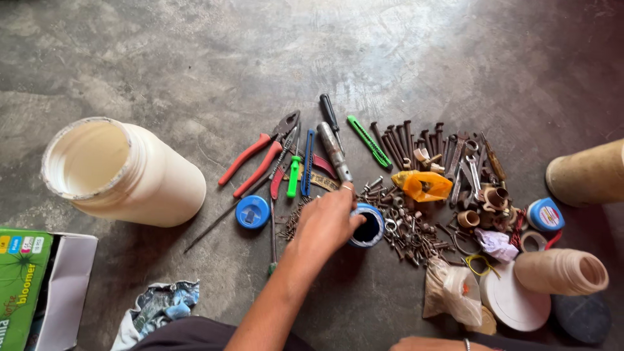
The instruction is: The person sits on the floor and sorts a mixed pile of hardware including screws, bolts, and nuts. They pick up individual items and place them into a small plastic bag and a blue container, organizing the hardware by type.
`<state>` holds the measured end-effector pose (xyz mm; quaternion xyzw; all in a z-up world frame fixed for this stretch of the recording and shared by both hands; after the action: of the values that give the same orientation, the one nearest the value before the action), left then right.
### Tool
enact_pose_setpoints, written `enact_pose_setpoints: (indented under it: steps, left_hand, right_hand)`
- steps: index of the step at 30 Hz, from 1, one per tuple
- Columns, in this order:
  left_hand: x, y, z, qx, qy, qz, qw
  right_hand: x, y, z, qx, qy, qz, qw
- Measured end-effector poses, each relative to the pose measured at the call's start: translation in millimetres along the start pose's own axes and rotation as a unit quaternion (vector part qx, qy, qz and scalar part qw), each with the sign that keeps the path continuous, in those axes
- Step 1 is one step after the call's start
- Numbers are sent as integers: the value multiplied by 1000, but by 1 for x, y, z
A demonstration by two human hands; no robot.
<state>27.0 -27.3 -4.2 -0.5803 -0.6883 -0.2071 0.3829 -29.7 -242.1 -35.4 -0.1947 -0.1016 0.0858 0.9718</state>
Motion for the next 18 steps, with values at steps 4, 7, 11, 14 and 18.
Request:
enact_pose_setpoints:
  steps: [4,7,11,14,18]
  left_hand:
    - [-4,1,3,-8,9,-10,1000]
    - [-3,-1,3,-24,10,-26,999]
    - [3,-5,-2,-15,16,-17,1000]
    - [9,-5,-5,15,13,5,1000]
    - [19,-3,-17,8,-23,-27,999]
  right_hand:
    - [-4,-7,14,-11,-16,-42,999]
    - [5,-14,24,-4,-36,-79,996]
    - [15,-2,39,25,-76,-165,983]
    - [39,-1,47,29,-120,-271,955]
    - [101,-6,45,-72,-159,-417,892]
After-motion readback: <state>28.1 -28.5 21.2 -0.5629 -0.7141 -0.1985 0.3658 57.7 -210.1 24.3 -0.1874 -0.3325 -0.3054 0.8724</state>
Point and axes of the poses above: each hand's wrist, its own y-axis towards the middle knuckle, its own x-axis out of the back of the hand, z = x × y, the point moved 4 cm from there along y, towards the middle knuckle, and after that the axes turned 7 degrees about -z, right-handed, at the moved point
